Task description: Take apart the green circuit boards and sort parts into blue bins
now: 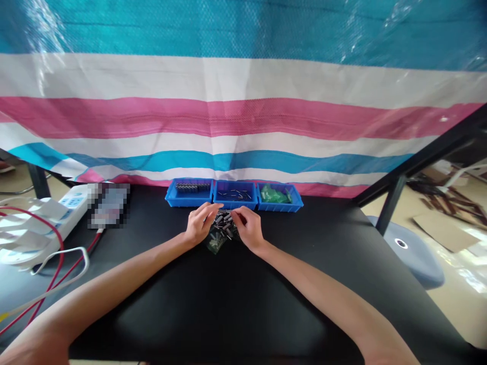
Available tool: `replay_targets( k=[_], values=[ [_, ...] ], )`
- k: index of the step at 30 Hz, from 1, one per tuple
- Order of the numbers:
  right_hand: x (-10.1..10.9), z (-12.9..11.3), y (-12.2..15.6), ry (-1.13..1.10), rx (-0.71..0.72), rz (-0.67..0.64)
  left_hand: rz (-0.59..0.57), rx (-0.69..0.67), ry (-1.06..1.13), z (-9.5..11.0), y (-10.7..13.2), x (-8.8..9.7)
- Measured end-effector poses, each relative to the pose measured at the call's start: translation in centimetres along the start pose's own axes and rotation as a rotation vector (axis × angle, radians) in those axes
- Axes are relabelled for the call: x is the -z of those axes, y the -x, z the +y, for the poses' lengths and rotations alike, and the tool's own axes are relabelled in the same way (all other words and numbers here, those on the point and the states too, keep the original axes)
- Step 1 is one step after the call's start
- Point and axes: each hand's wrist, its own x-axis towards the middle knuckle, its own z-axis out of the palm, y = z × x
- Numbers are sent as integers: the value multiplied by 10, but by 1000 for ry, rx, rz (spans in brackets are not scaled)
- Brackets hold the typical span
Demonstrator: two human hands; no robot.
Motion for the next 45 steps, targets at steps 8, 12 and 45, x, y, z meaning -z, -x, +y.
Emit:
replay_targets(
  k=[8,12,45],
  values=[
    [0,0,3,-34,47,-36,-35,8,-12,-5,1,-4],
    [-1,2,4,-40,94,-48,-21,20,-15,-4,1,-5],
    [-2,3,2,65,3,-67,15,-38,0,6,-2,1]
  ],
)
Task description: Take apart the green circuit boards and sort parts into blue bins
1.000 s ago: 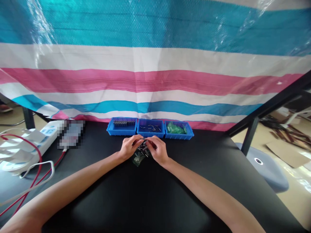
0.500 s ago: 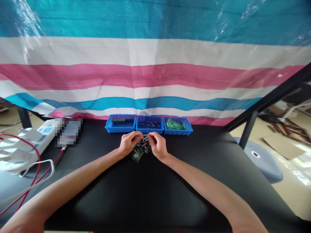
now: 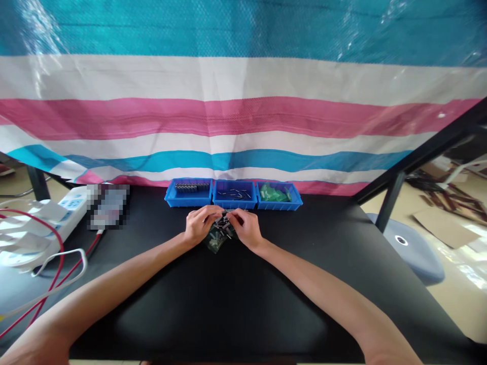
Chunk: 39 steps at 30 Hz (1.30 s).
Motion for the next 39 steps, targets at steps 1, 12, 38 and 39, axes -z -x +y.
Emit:
replay_targets(
  k=[1,12,38,39],
  values=[
    [0,0,0,0,-4,5,-6,39,0,1,0,0],
    [0,0,1,-26,2,27,-15,18,-30,-6,3,0],
    [3,-4,2,-94,71,-7,18,59,-66,-7,3,-3],
    [3,-4,3,-89,84,-15,22,57,-68,-7,3,-4]
  ],
)
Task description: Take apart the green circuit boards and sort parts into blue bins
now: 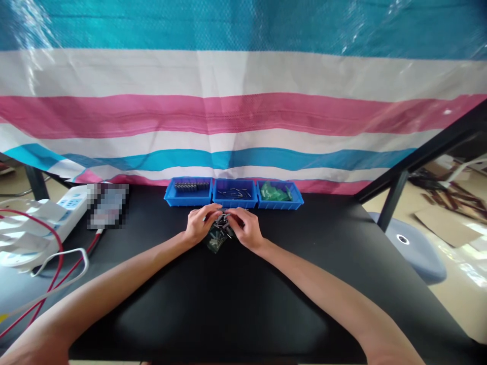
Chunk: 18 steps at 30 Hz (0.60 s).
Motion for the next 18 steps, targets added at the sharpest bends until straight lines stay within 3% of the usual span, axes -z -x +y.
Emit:
replay_targets(
  k=[8,14,18],
  values=[
    [-2,2,-1,30,65,-22,-16,-19,6,0,0,-1],
    [2,-2,-1,6,-62,71,-90,42,1,1,-3,1],
    [3,-2,-1,-13,-86,76,-76,29,18,2,-5,1]
  ],
)
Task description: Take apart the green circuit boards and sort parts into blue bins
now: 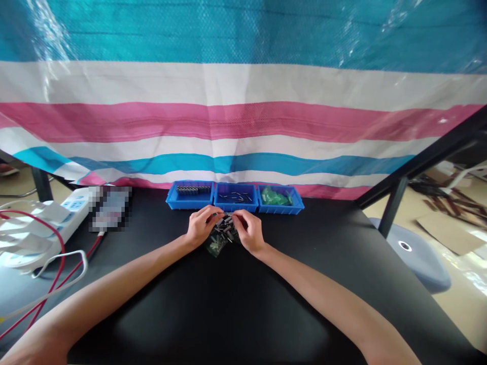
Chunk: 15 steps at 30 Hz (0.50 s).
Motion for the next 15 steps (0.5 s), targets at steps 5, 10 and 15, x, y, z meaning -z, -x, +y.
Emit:
replay_targets(
  k=[5,10,15],
  values=[
    [-2,0,-1,11,33,-57,-6,-56,58,1,-1,1],
    [-4,2,-1,27,48,-35,-2,-48,71,1,-1,1],
    [-3,4,-1,6,3,14,58,26,74,0,2,-3]
  ],
)
